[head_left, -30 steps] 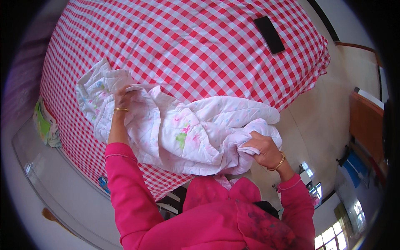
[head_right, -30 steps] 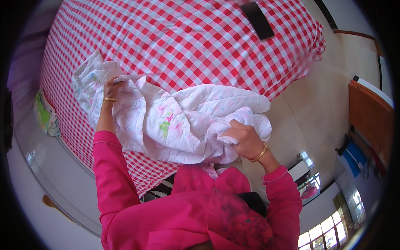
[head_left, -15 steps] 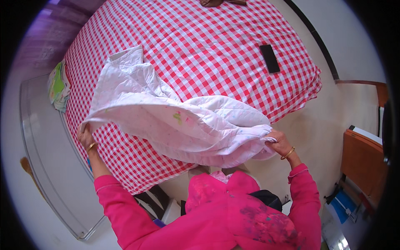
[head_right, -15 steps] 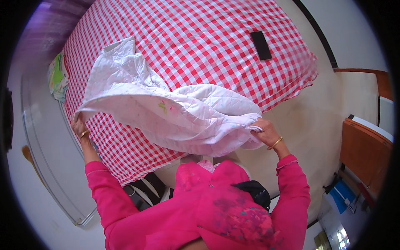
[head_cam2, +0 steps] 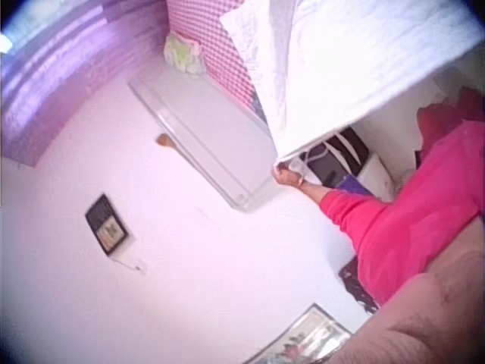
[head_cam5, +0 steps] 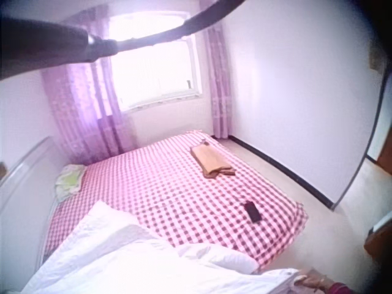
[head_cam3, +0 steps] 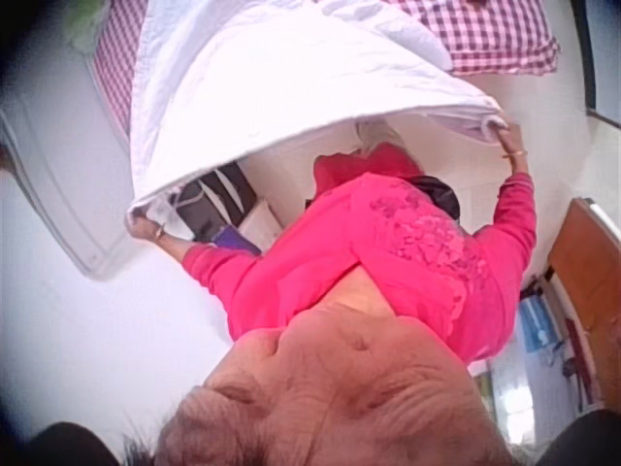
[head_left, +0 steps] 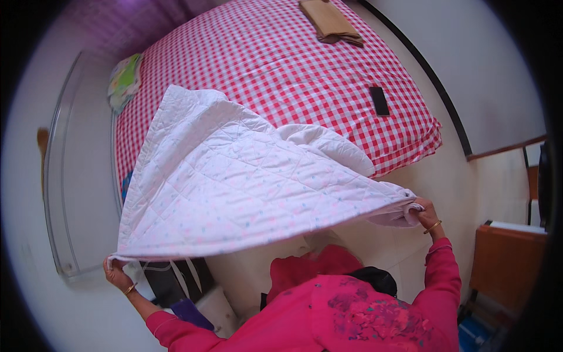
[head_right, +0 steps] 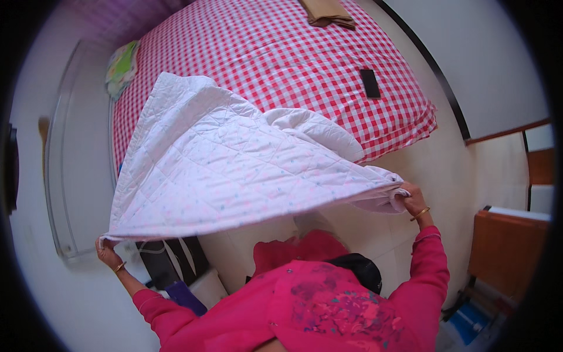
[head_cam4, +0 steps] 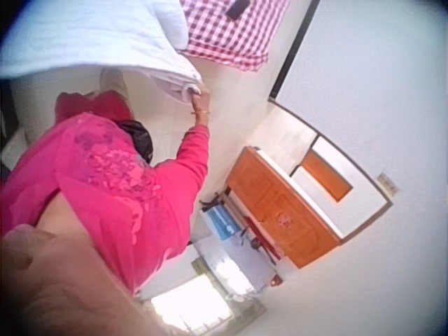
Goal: The person folds a white quilted blanket on a bed with a red and white checkered sheet. They smooth and align the edges, fold the blanket in half multiple times, and place the folded bundle on the bed.
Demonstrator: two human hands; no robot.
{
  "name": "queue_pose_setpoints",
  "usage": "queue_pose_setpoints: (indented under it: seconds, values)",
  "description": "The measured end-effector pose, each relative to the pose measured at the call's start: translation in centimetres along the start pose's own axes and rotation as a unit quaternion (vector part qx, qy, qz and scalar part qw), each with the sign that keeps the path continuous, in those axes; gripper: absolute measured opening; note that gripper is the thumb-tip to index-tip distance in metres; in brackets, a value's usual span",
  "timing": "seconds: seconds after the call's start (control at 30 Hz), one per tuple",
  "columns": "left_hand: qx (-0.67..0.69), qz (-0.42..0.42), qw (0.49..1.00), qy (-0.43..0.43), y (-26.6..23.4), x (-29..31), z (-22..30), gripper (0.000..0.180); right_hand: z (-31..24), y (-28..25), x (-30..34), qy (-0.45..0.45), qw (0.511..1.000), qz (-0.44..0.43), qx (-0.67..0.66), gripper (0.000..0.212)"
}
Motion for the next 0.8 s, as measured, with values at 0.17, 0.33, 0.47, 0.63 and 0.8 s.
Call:
queue_pose_setpoints:
  seconds: [0.17, 0.33, 0.47, 0.63, 0.8]
  values:
    - [-0.049, 0.169, 0.982, -0.064, -16.8, 11.4, 3.5, 0.015, -6.5, -1.6, 5.9, -0.102, 0.991, -0.009, 0.084, 0.012]
    - [-0.302, 0.356, 0.883, -0.04, -27.2, 20.1, 10.5, 0.019, -13.4, -2.4, 11.1, -0.149, 0.978, -0.061, 0.136, 0.013]
    - [-0.346, 0.439, 0.824, -0.088, -30.5, 25.7, 15.9, 0.028, -17.3, -5.5, 14.8, -0.173, 0.974, -0.086, 0.117, 0.015]
    - [-0.325, 0.437, 0.835, -0.074, -31.2, 30.0, 17.3, 0.028, -19.5, -11.4, 21.1, -0.18, 0.969, -0.094, 0.14, 0.018]
    - [-0.389, 0.372, 0.842, 0.043, -28.0, 29.8, 18.6, 0.026, -20.1, -19.5, 28.0, -0.139, 0.977, 0.009, 0.159, 0.019]
Point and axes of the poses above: each hand's wrist, its own x-axis away from the middle knuckle, its own y-axis out of the palm, z = x × y, the point moved 5 cm from there along -x, towards the middle knuckle, and after that the axes turned 13 degrees about -x, right-handed, at the moved point
